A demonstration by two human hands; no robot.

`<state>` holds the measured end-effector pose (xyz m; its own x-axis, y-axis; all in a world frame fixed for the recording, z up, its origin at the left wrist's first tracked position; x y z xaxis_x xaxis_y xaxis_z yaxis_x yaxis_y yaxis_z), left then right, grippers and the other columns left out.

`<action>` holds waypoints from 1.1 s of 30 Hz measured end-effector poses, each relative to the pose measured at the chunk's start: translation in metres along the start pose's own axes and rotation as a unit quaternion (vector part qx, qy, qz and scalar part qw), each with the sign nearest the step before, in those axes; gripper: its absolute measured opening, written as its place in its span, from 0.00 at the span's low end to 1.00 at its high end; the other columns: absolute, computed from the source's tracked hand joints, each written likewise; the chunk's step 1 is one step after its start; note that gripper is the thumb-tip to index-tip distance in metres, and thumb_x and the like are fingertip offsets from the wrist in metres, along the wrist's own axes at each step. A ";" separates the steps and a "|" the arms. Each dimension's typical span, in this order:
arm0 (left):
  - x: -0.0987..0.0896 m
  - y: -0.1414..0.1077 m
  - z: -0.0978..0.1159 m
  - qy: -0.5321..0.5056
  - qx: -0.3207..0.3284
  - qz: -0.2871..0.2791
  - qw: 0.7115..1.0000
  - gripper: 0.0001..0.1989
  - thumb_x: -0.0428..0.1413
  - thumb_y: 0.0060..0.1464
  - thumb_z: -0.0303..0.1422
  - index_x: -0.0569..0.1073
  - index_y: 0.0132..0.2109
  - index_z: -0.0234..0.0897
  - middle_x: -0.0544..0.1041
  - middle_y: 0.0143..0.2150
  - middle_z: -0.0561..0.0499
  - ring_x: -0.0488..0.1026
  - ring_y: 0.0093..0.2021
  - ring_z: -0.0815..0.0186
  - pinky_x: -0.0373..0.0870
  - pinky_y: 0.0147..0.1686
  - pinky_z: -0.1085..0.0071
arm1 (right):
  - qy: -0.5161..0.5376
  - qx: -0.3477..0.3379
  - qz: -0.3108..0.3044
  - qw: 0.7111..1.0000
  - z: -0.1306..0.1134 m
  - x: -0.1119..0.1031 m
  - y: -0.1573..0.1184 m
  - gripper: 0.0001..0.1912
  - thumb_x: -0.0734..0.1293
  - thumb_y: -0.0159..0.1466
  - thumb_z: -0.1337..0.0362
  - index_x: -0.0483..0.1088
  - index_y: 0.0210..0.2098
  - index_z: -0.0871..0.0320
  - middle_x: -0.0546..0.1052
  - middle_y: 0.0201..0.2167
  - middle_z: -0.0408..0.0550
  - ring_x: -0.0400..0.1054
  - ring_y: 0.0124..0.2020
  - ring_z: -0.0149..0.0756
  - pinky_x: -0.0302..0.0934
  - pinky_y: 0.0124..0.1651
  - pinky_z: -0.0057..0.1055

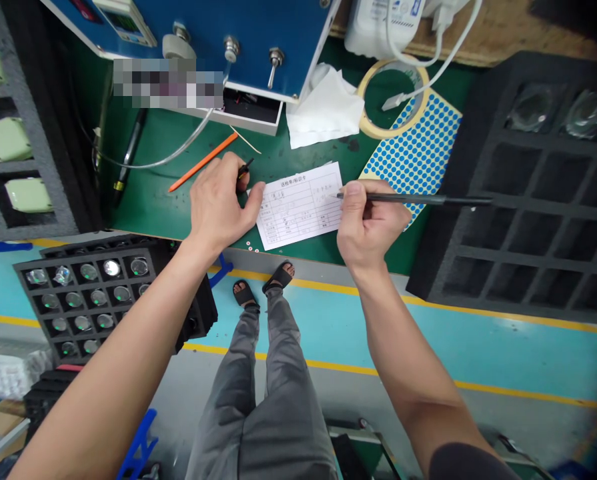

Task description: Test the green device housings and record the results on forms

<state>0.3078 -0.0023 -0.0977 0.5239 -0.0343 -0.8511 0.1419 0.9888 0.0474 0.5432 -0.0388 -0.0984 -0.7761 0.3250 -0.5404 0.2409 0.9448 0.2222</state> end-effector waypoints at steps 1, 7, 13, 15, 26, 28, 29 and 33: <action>0.000 0.000 0.000 0.000 0.000 0.000 1.000 0.16 0.56 0.62 0.48 0.65 0.39 0.42 0.70 0.34 0.49 0.74 0.42 0.57 0.70 0.47 0.56 | 0.002 0.003 0.000 1.000 0.000 0.000 0.000 0.18 0.58 0.73 0.53 0.70 0.34 0.56 0.73 0.27 0.44 0.68 0.28 0.31 0.63 0.35 0.34; 0.000 0.001 0.001 0.006 -0.008 -0.007 1.000 0.15 0.58 0.61 0.46 0.64 0.38 0.42 0.70 0.34 0.49 0.73 0.41 0.57 0.70 0.45 0.56 | -0.006 -0.003 -0.010 1.000 -0.001 0.002 0.001 0.18 0.58 0.73 0.53 0.71 0.34 0.56 0.73 0.27 0.44 0.69 0.30 0.32 0.64 0.37 0.34; 0.001 0.001 -0.001 0.004 -0.009 -0.008 1.000 0.15 0.58 0.61 0.46 0.63 0.38 0.42 0.70 0.34 0.49 0.73 0.41 0.57 0.69 0.46 0.56 | -0.009 -0.021 -0.005 1.000 -0.002 0.002 0.002 0.17 0.59 0.73 0.55 0.71 0.34 0.56 0.75 0.29 0.44 0.70 0.30 0.32 0.64 0.38 0.34; 0.001 0.001 -0.002 0.001 -0.012 -0.011 1.000 0.15 0.58 0.61 0.46 0.64 0.39 0.42 0.70 0.34 0.49 0.73 0.42 0.57 0.69 0.47 0.56 | -0.013 -0.023 -0.006 1.000 -0.003 0.002 0.002 0.17 0.59 0.73 0.55 0.71 0.34 0.56 0.75 0.28 0.44 0.71 0.30 0.32 0.64 0.37 0.34; 0.001 0.000 -0.003 -0.005 -0.004 -0.006 1.000 0.16 0.55 0.62 0.49 0.65 0.40 0.43 0.70 0.35 0.49 0.73 0.42 0.56 0.69 0.48 0.55 | -0.022 -0.013 -0.003 1.000 -0.003 0.001 0.002 0.18 0.58 0.73 0.54 0.71 0.33 0.55 0.76 0.28 0.44 0.71 0.30 0.32 0.65 0.37 0.34; 0.000 0.000 -0.001 -0.002 0.000 0.000 1.000 0.16 0.56 0.62 0.49 0.64 0.39 0.42 0.70 0.34 0.49 0.73 0.41 0.57 0.69 0.47 0.56 | -0.019 -0.012 -0.007 1.000 -0.002 0.002 0.002 0.18 0.58 0.73 0.54 0.71 0.33 0.56 0.76 0.28 0.44 0.71 0.30 0.32 0.65 0.38 0.34; -0.001 0.001 -0.001 0.002 0.002 0.003 1.000 0.16 0.56 0.62 0.49 0.64 0.39 0.42 0.70 0.34 0.49 0.73 0.40 0.57 0.69 0.46 0.56 | -0.018 -0.011 -0.007 1.000 -0.002 0.002 0.001 0.18 0.58 0.73 0.55 0.71 0.33 0.56 0.76 0.29 0.44 0.71 0.31 0.32 0.65 0.38 0.34; -0.002 0.001 0.001 0.013 -0.001 0.000 1.000 0.16 0.57 0.61 0.48 0.64 0.38 0.42 0.70 0.33 0.50 0.73 0.39 0.58 0.70 0.45 0.57 | -0.021 -0.015 -0.001 1.000 -0.003 0.001 0.001 0.17 0.58 0.73 0.56 0.71 0.33 0.56 0.76 0.29 0.45 0.71 0.31 0.32 0.65 0.38 0.34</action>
<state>0.3077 -0.0011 -0.0960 0.5024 -0.0309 -0.8641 0.1410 0.9889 0.0466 0.5414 -0.0373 -0.0961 -0.7513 0.3245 -0.5747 0.2211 0.9442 0.2440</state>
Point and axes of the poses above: each hand's wrist, its own y-axis towards the middle knuckle, its own x-axis out of the palm, z = x × y, the point moved 9 cm from there along y, towards the middle knuckle
